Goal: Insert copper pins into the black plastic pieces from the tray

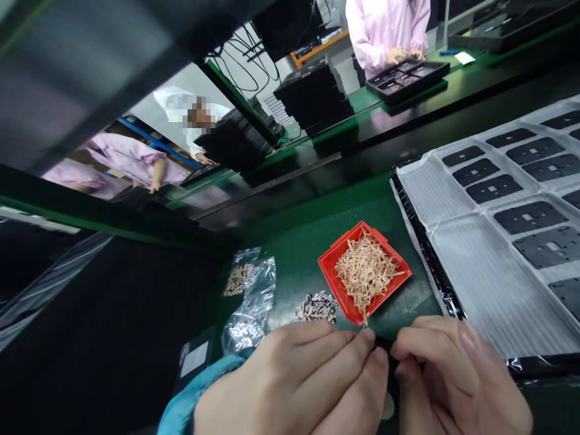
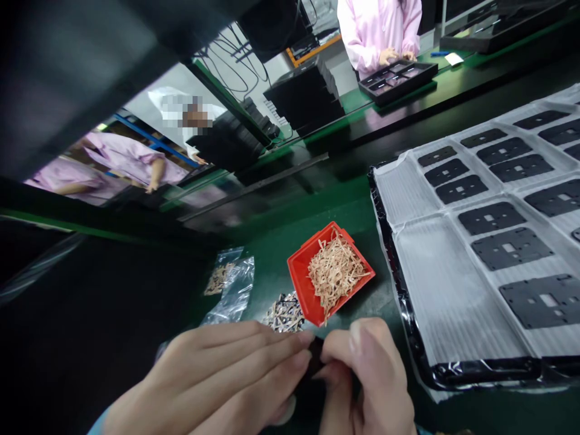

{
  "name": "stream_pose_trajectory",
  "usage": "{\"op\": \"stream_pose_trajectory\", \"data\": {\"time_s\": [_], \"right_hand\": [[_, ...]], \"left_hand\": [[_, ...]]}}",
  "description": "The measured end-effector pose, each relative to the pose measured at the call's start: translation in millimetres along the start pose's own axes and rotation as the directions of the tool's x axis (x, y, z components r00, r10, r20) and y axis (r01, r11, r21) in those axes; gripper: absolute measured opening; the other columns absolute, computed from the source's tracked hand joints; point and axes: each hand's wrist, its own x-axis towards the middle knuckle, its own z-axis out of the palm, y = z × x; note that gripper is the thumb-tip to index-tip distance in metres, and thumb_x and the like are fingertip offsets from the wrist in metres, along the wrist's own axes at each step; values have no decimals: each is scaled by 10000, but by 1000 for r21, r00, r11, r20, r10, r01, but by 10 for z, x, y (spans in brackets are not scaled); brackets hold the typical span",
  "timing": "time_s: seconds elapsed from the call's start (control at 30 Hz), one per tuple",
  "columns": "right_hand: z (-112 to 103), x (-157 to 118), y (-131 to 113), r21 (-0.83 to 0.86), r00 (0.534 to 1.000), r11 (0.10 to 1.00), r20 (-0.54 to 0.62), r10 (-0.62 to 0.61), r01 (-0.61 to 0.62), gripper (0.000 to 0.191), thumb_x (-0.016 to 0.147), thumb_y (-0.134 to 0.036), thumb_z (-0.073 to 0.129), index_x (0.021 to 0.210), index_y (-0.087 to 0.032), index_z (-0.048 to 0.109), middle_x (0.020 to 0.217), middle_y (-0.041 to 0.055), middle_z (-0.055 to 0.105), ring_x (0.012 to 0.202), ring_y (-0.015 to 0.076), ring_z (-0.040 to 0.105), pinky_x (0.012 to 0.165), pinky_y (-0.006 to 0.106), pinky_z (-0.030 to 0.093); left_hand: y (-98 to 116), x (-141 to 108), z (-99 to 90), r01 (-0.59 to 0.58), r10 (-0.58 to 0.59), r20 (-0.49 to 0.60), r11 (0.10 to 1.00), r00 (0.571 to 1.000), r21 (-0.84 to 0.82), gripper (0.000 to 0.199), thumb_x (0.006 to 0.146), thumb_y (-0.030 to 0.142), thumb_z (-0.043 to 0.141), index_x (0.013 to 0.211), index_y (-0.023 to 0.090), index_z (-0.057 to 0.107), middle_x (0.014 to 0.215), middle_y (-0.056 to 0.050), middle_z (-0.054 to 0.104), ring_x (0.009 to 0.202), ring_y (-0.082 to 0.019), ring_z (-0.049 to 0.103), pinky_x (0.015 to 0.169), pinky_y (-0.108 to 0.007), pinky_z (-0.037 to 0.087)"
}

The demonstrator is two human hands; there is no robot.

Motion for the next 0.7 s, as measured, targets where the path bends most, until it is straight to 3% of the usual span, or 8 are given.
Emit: {"op": "stream_pose_trajectory", "data": {"time_s": [0.07, 0.13, 0.3, 0.4, 0.47, 0.57, 0.63, 0.7], "right_hand": [[77, -39, -23, 46, 996, 999, -87, -2, 6, 800, 923, 70, 601, 1627, -278, 445, 807, -47, 675, 762, 154, 681, 583, 270, 569], [122, -72, -35, 85, 995, 996, -98, 4, 4, 896, 927, 85, 590, 1696, -314, 365, 802, -55, 675, 752, 144, 670, 570, 259, 556], [88, -124, 21, 76, 993, 996, -101, 59, -52, 923, 903, 119, 572, 1697, -319, 400, 891, -43, 695, 743, 107, 677, 630, 230, 607], [55, -95, 81, 35, 1000, 999, 12, -21, 21, 968, 869, 99, 592, 1730, -262, 338, 937, -16, 734, 750, 118, 705, 730, 270, 669], [72, -68, 97, 8, 997, 999, 60, -54, 53, 982, 868, 108, 567, 1743, -251, 304, 923, -8, 749, 724, 126, 701, 724, 292, 677], [136, -54, 84, -57, 996, 997, -69, -48, 44, 910, 891, 95, 534, 1710, -277, 398, 882, -13, 747, 671, 129, 662, 612, 271, 626], [158, -54, 71, -80, 993, 996, -104, -50, 42, 888, 894, 87, 533, 1690, -295, 440, 871, -15, 731, 674, 132, 646, 596, 266, 606], [136, -44, 65, -46, 998, 998, -42, -49, 47, 894, 895, 80, 562, 1692, -302, 430, 883, -21, 711, 710, 130, 643, 650, 267, 619]], "left_hand": [[0, 75, 3, -75, 74, -56, 997, 996, -18, 213, 1086, 114, 529, 1061, 161, 735, 965, -42, 880, 764, -189, 845, 679, -283, 713], [11, 132, 4, -66, 64, -65, 998, 996, -19, 247, 1108, 91, 483, 1033, 136, 714, 917, -53, 872, 705, -189, 828, 647, -301, 699], [22, 159, 4, -43, 42, -35, 998, 998, -35, 292, 1148, 118, 425, 1037, 148, 694, 844, -37, 852, 637, -186, 802, 597, -316, 670], [-8, 158, -8, -58, 57, -43, 998, 997, -25, 267, 1117, 90, 460, 1023, 146, 703, 852, -38, 855, 645, -192, 810, 570, -323, 656], [-34, 162, -23, -73, 73, -49, 997, 996, 9, 238, 1111, 77, 495, 1033, 136, 712, 918, -34, 874, 734, -186, 844, 646, -308, 684], [-66, 168, -41, -135, 137, -29, 990, 990, 50, 194, 1133, 99, 533, 1057, 126, 710, 978, -14, 888, 856, -156, 867, 778, -265, 708], [-74, 175, -45, -120, 122, -40, 991, 992, 56, 223, 1154, 141, 518, 1028, 143, 703, 953, -1, 886, 796, -143, 861, 699, -257, 700], [-70, 184, -45, -65, 68, -65, 997, 996, 47, 275, 1167, 165, 489, 983, 159, 694, 924, 8, 878, 702, -129, 839, 596, -255, 671]]}}
